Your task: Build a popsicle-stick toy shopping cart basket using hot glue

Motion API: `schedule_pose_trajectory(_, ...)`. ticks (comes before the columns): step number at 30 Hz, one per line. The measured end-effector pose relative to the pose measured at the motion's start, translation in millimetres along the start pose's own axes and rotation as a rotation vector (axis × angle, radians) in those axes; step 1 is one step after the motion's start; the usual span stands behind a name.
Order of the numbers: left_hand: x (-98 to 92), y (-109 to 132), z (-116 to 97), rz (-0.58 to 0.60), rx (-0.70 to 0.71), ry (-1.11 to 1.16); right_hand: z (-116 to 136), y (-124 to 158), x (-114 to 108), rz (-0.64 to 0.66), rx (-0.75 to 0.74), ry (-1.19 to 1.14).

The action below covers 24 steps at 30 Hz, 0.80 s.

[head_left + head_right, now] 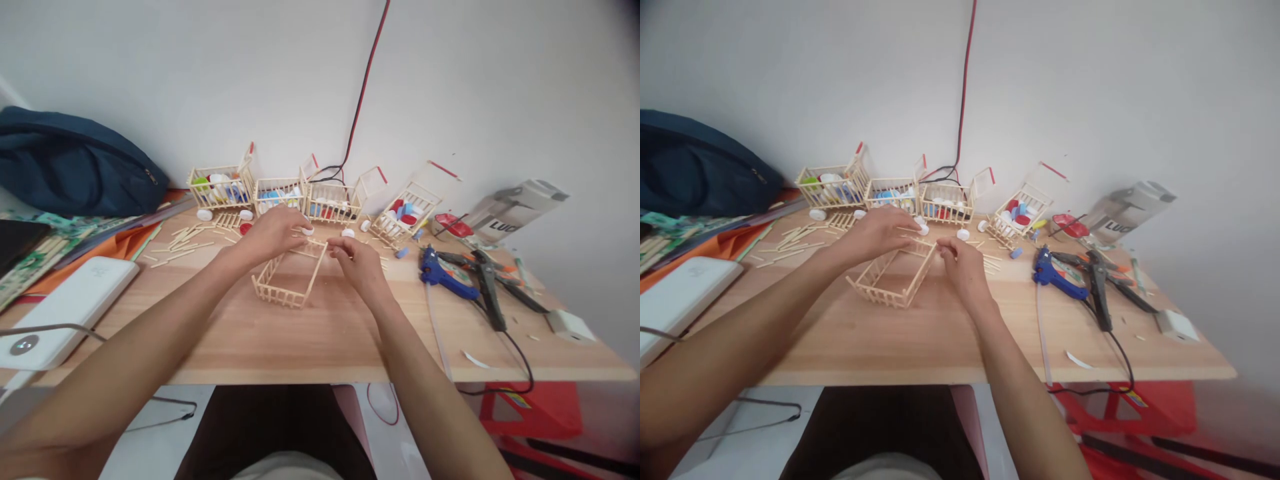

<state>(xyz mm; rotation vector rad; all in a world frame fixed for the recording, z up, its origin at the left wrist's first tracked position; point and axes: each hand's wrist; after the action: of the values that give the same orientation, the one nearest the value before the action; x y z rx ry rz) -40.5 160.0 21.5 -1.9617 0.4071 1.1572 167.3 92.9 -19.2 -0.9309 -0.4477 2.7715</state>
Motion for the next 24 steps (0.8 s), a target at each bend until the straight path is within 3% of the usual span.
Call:
schedule_pose_trajectory(3, 4.8, -13.7, -2.5, 0.072, 0.168, -0.032, -2.8, 0.6, 1.0, 0.015, 0.008, 0.003)
schedule_pose_trajectory(6, 8.4, -23.8, -7.9, 0.14, 0.236, -0.061, -5.8, 1.6, 1.9, 0.047, 0.027, -0.008)
schedule_pose_trajectory(10, 12.8, -26.5, -12.4, 0.178, 0.221, -0.017, -4.1, 5.1, 0.3, 0.073, 0.029, 0.006)
schedule_pose_trajectory(24, 25.7, -18.6, -5.1, 0.066, 0.193, 0.186, 21.0, 16.8, -0.4, 0.115, 0.037, 0.021)
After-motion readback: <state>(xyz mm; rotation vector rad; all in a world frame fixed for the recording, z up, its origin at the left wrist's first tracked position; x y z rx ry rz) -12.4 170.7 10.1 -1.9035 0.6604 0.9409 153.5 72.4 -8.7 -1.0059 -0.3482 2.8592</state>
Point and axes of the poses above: each hand's wrist, its own y-axis away from the middle knuckle, its own x-axis out of the palm, z = x × y, and after that the axes turned 3 degrees about -z, right-handed
